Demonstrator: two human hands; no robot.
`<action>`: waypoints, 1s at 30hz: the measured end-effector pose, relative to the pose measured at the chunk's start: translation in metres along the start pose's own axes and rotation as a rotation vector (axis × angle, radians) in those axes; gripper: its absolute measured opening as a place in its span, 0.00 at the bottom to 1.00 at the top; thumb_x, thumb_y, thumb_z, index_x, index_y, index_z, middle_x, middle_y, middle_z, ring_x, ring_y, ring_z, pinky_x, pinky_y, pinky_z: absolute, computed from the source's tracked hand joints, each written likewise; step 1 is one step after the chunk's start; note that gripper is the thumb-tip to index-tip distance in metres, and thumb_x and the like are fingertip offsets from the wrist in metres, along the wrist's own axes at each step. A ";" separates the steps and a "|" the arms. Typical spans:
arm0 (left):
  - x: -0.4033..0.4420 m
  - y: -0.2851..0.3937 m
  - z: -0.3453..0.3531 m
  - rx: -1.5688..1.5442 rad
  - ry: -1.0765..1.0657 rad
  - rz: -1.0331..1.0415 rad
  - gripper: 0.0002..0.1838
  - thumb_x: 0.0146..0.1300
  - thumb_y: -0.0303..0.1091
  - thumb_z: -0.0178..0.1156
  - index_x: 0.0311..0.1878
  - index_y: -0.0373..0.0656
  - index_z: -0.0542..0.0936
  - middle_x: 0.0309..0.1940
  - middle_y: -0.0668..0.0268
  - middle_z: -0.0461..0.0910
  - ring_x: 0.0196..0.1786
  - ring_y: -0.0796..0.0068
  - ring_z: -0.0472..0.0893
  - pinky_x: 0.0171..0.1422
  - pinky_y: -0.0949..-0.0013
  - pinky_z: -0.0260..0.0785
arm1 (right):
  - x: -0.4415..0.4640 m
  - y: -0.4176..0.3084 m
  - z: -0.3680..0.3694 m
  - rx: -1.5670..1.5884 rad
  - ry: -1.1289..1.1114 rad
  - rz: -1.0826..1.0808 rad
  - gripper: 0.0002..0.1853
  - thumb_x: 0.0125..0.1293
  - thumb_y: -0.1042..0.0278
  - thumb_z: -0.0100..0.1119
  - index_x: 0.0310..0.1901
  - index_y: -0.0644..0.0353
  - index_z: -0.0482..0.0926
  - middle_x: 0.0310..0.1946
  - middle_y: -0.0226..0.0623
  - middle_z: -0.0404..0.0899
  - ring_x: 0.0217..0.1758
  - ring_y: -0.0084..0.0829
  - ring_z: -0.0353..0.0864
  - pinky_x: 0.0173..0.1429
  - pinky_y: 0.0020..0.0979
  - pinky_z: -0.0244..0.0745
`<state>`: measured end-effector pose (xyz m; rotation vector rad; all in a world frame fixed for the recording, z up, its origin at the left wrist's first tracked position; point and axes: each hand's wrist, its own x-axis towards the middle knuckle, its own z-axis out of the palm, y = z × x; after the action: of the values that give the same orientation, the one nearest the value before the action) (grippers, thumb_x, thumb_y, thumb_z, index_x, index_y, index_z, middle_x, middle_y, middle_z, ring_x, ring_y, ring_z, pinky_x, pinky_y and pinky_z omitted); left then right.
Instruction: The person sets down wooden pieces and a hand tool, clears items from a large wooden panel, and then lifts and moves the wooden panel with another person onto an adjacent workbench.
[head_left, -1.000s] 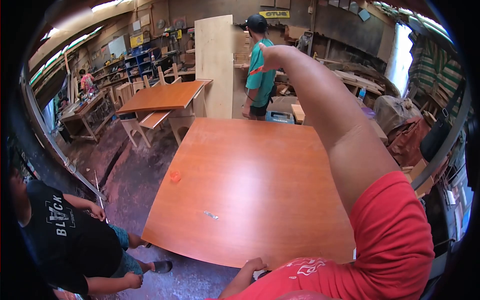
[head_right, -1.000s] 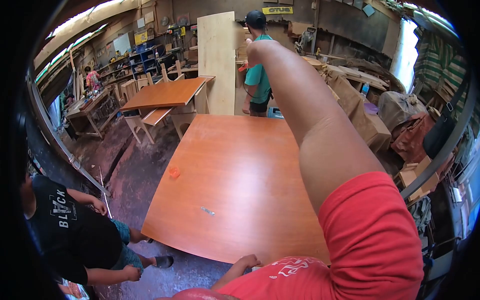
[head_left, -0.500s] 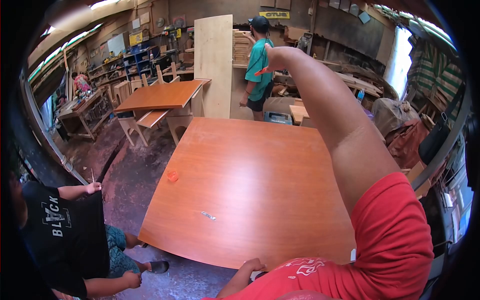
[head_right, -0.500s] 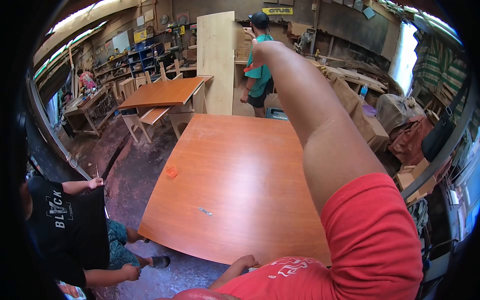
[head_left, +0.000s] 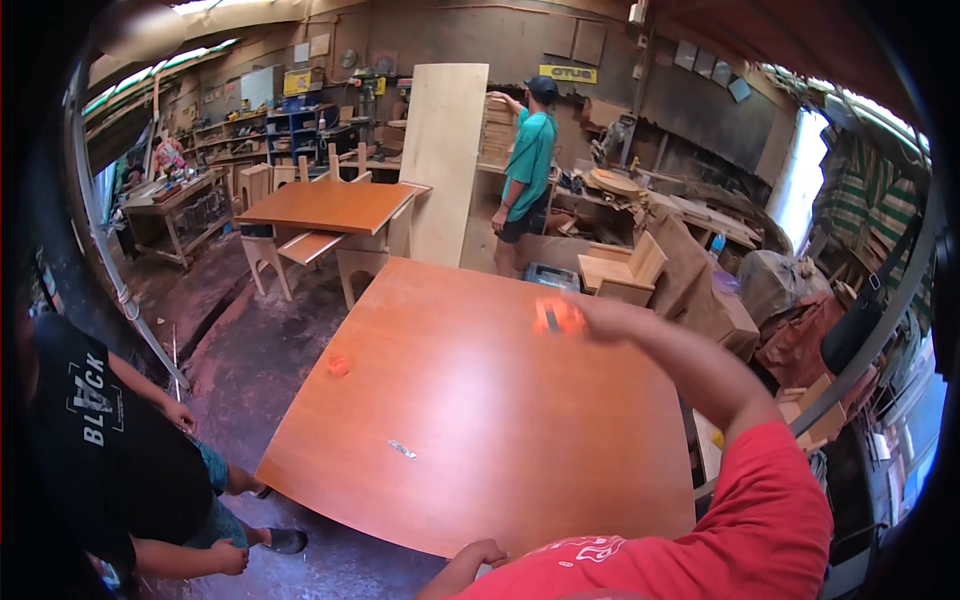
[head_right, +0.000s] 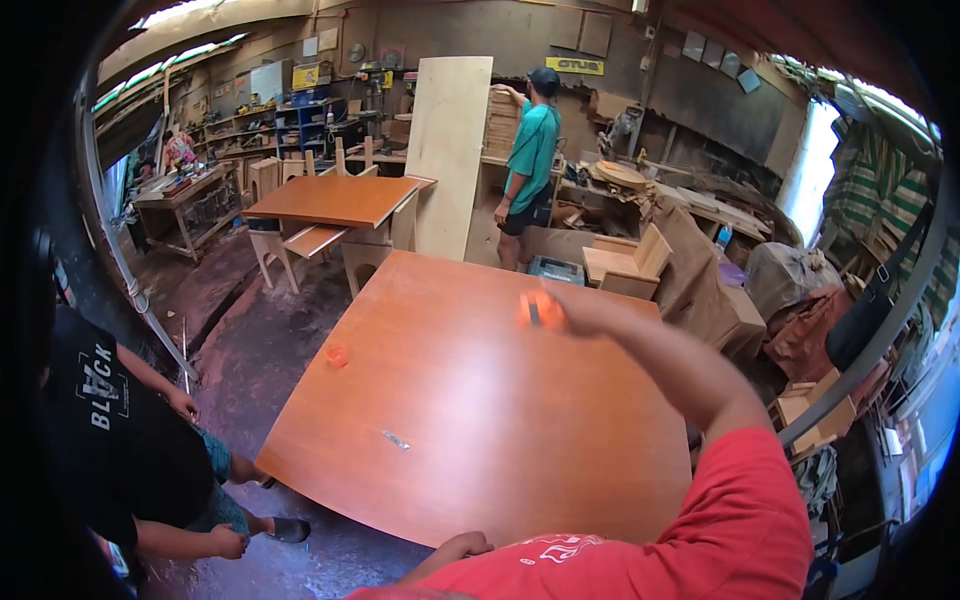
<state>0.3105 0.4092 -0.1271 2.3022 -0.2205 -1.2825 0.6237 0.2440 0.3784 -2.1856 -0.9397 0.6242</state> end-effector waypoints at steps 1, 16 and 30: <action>-0.001 -0.002 0.001 -0.008 -0.008 0.011 0.34 0.55 0.62 0.56 0.49 0.38 0.80 0.52 0.50 0.77 0.56 0.53 0.76 0.61 0.56 0.65 | -0.027 0.014 0.037 0.164 -0.044 0.052 0.39 0.71 0.38 0.10 0.51 0.53 0.76 0.49 0.26 0.74 0.43 0.24 0.68 0.58 0.29 0.60; -0.024 -0.010 -0.005 -0.033 -0.125 0.168 0.23 0.60 0.51 0.55 0.42 0.39 0.83 0.41 0.50 0.82 0.47 0.59 0.81 0.53 0.59 0.70 | -0.365 0.186 0.320 0.329 0.309 0.685 0.34 0.57 0.73 0.59 0.63 0.70 0.54 0.55 0.38 0.74 0.58 0.32 0.73 0.62 0.29 0.67; -0.030 -0.009 -0.012 0.061 -0.157 0.253 0.27 0.57 0.56 0.54 0.40 0.37 0.82 0.42 0.48 0.80 0.47 0.54 0.79 0.53 0.58 0.69 | -0.334 0.285 0.375 0.294 0.381 0.713 0.52 0.54 0.60 0.67 0.69 0.72 0.39 0.60 0.56 0.66 0.60 0.44 0.72 0.61 0.35 0.69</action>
<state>0.3032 0.4313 -0.1040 2.1412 -0.5921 -1.3389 0.3002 -0.0125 -0.0254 -2.2245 0.1464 0.5783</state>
